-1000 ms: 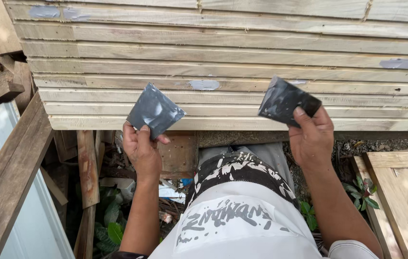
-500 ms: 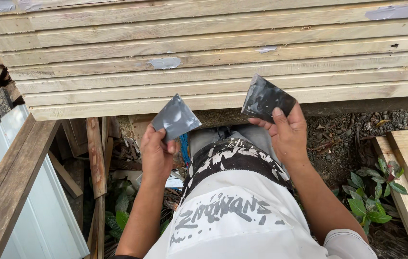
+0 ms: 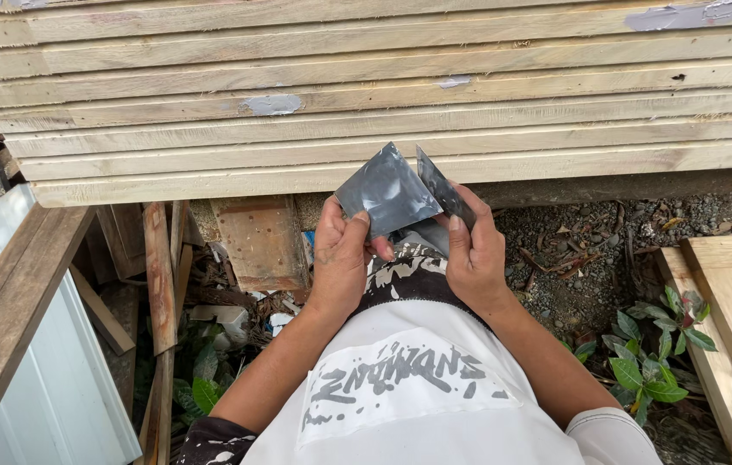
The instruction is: The person applies a gray filler into gaps between wooden planks using a putty knife, then smooths the surface. They later saw a small wooden strip and hammer it into a gap to reinforce the structure.
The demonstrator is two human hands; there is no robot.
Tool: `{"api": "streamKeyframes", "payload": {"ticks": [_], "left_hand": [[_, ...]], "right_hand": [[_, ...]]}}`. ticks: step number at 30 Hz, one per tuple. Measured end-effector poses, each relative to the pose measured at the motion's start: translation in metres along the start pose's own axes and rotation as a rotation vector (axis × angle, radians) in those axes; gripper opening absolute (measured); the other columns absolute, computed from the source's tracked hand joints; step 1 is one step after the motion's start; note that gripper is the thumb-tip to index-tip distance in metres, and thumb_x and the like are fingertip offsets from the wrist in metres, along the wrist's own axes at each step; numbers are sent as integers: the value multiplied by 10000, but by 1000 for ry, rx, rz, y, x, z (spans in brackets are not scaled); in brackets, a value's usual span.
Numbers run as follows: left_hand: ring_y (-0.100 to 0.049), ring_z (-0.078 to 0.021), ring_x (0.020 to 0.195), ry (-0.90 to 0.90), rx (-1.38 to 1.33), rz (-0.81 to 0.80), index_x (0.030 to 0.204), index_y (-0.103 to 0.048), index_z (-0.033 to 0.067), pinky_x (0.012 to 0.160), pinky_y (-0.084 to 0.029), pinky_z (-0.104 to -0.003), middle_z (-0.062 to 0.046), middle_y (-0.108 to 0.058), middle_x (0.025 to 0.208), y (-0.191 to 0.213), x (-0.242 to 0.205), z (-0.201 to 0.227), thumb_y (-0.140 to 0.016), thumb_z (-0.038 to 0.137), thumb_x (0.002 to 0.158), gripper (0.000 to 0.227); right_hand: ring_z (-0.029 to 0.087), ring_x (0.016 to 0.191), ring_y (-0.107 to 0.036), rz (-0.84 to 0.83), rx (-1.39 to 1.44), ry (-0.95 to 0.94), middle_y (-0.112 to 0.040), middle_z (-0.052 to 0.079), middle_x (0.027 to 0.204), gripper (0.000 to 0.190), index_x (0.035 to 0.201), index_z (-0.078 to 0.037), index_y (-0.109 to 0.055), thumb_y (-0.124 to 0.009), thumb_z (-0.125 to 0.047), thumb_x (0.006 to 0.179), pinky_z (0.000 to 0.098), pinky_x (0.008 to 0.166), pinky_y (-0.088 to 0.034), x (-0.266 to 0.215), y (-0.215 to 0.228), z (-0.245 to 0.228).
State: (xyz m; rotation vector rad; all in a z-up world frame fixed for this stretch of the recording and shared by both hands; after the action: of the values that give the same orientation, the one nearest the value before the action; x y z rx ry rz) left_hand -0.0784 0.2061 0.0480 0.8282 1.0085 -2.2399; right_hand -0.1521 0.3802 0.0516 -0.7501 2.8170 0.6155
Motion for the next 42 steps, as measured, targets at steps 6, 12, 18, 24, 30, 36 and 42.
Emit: {"api": "streamKeyframes", "payload": {"ticks": [6, 12, 18, 24, 30, 36, 42], "left_hand": [[-565, -128, 609, 19, -142, -17, 1233, -459, 20, 621, -529, -309, -86, -646, 964, -5, -7, 12, -450, 64, 1025, 213], [-548, -124, 596, 25, -206, -98, 1248, -469, 5, 622, -498, -305, -68, -615, 820, -1, -9, 25, -485, 58, 1043, 213], [-521, -128, 545, 21, -238, -181, 1305, -490, -14, 604, -478, -295, -71, -605, 753, 2, -2, 34, -494, 53, 1017, 296], [-483, -112, 495, 47, -305, -220, 1316, -493, -18, 534, -439, -289, -45, -597, 746, 1, 12, 46, -520, 50, 1003, 322], [-440, -79, 435, 137, -283, -220, 1342, -495, 6, 487, -420, -269, -33, -635, 804, -6, 26, 62, -527, 58, 967, 380], [-431, -81, 414, 194, -289, -301, 1367, -472, 19, 467, -415, -270, -28, -647, 819, -4, 39, 75, -517, 50, 964, 407], [-431, -100, 421, 164, -265, -380, 1391, -448, -45, 473, -405, -277, -55, -623, 745, 6, 52, 82, -526, 36, 1010, 397]], "right_hand": [[258, 1196, -696, -40, -120, 235, -629, 203, 1418, 398, 1459, 11, -456, -465, 55, 1064, 331, 1004, -560, 3, -1, -25], [405, 1449, -516, -129, -165, 399, -520, 243, 1522, 616, 1438, -7, -513, -472, 211, 864, 434, 1192, -460, 10, 7, -48], [433, 1470, -477, -157, -271, 481, -509, 233, 1528, 663, 1426, -14, -543, -512, 227, 809, 460, 1208, -445, 22, 16, -58], [446, 1456, -475, -170, -370, 567, -505, 232, 1520, 644, 1410, -33, -560, -536, 216, 817, 499, 1206, -449, 36, 29, -66], [467, 1440, -472, -194, -511, 593, -503, 245, 1514, 666, 1384, -59, -580, -542, 218, 779, 528, 1178, -479, 49, 45, -73], [485, 1417, -475, -228, -599, 616, -500, 250, 1497, 589, 1320, -60, -612, -627, 156, 772, 549, 1145, -489, 61, 59, -85], [495, 1393, -494, -243, -722, 668, -536, 270, 1451, 489, 1259, -43, -645, -697, 98, 794, 554, 1120, -506, 70, 76, -93]]}}
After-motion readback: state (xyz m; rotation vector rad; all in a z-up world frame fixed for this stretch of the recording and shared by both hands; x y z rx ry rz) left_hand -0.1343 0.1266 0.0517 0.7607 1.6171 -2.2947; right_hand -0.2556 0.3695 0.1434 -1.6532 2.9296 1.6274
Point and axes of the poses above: each hand's wrist, its own x-axis towards the middle knuckle, its own y-axis out of the back of the hand, z = x × y, the point moved 2 cm from there along x, towards the middle knuckle
